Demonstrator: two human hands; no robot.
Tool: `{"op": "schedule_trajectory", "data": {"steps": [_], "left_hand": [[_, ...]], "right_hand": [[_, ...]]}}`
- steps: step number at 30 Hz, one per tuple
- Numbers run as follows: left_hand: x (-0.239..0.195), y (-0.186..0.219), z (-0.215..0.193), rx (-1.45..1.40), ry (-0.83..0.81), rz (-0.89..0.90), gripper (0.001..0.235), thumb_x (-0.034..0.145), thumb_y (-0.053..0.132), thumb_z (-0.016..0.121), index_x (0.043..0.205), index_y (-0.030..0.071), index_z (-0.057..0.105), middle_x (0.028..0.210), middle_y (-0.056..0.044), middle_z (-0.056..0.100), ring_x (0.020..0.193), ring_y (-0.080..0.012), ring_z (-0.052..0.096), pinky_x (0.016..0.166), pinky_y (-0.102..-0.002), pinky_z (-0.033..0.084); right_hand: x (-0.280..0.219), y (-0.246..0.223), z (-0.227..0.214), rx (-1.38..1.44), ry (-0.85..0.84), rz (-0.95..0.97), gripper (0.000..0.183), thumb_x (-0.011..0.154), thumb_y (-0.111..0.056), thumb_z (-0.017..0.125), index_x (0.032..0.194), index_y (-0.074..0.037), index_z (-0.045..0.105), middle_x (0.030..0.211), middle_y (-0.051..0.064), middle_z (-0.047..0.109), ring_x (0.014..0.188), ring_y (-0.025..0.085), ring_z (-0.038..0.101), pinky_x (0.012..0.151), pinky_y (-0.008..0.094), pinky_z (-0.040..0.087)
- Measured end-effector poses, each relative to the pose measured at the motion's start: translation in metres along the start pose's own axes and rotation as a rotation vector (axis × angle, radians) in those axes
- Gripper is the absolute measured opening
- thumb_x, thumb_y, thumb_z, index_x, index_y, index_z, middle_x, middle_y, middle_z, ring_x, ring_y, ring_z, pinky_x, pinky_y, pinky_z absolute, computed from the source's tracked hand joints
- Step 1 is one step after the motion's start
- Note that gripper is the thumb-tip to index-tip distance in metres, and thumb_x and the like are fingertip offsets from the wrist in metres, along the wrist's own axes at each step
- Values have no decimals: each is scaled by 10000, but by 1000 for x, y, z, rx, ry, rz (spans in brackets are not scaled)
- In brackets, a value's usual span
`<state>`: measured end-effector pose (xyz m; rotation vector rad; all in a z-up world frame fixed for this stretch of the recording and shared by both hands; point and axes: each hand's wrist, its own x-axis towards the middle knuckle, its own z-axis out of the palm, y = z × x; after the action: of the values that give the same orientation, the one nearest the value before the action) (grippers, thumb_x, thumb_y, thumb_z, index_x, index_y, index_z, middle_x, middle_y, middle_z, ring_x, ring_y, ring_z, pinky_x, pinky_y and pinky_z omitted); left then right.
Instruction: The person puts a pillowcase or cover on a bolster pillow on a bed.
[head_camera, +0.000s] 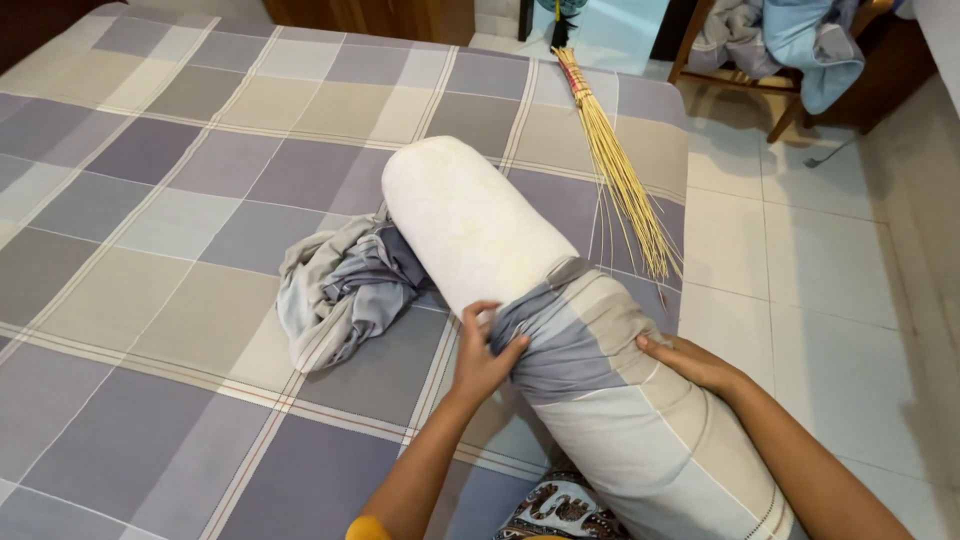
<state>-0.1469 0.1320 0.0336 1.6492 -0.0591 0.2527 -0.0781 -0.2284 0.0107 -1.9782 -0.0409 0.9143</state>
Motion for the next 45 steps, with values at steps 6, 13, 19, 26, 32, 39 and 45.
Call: {"op": "schedule_trajectory", "data": {"steps": [6, 13, 19, 26, 32, 39, 45], "left_hand": [[43, 84, 37, 359, -157, -135, 683, 818, 321, 780, 1358, 102, 423, 844, -197, 719, 767, -331, 727, 707, -394, 546], [85, 77, 79, 523, -261, 182, 590, 822, 296, 790, 1261, 90, 454, 846, -202, 713, 807, -394, 720, 762, -463, 532], [136, 97, 104, 516, -366, 338, 383, 819, 203, 768, 1098, 114, 522, 848, -155, 719, 819, -361, 718, 737, -457, 534], [201, 108, 71, 597, -156, 472, 201, 965, 209, 712, 1062, 158, 544, 706, -84, 697, 690, -278, 702, 680, -413, 514], [226, 100, 51, 499, 313, 914, 232, 968, 169, 758, 1038, 115, 543, 685, -60, 632, 598, -258, 586, 603, -401, 456], [168, -18, 25, 270, 271, 602, 321, 1003, 215, 710, 1169, 15, 522, 870, -131, 694, 803, -257, 697, 735, -346, 527], [90, -145, -23, 114, 251, 114, 400, 1005, 267, 690, 1237, 27, 469, 972, -90, 676, 896, -161, 664, 751, -303, 523]], "right_hand": [[-16, 9, 18, -14, 84, 28, 993, 833, -733, 552, 1490, 6, 461, 1464, 212, 574, 1348, 322, 573, 1105, 383, 467], [-77, -57, 51, -239, 354, -89, 739, 718, -654, 709, 1099, -25, 783, 983, 185, 823, 942, 287, 798, 842, 370, 594], [-131, -85, 59, -308, 542, -63, 694, 690, -623, 759, 1029, -19, 791, 832, 187, 811, 774, 298, 808, 738, 383, 616], [-181, -119, 54, -369, 674, -156, 606, 755, -578, 804, 943, -4, 754, 673, 177, 765, 568, 266, 765, 568, 370, 589], [-196, -157, 47, -972, 852, -485, 603, 817, -594, 769, 641, -50, 577, 482, 110, 586, 392, 276, 592, 430, 428, 491], [-149, -91, 74, -1005, 687, -708, 404, 784, -432, 749, 776, -66, 579, 587, 101, 628, 527, 261, 615, 436, 416, 501], [-101, -43, 11, -188, -21, -280, 290, 854, -334, 792, 778, -109, 626, 646, 41, 616, 560, 186, 519, 537, 364, 451]]}}
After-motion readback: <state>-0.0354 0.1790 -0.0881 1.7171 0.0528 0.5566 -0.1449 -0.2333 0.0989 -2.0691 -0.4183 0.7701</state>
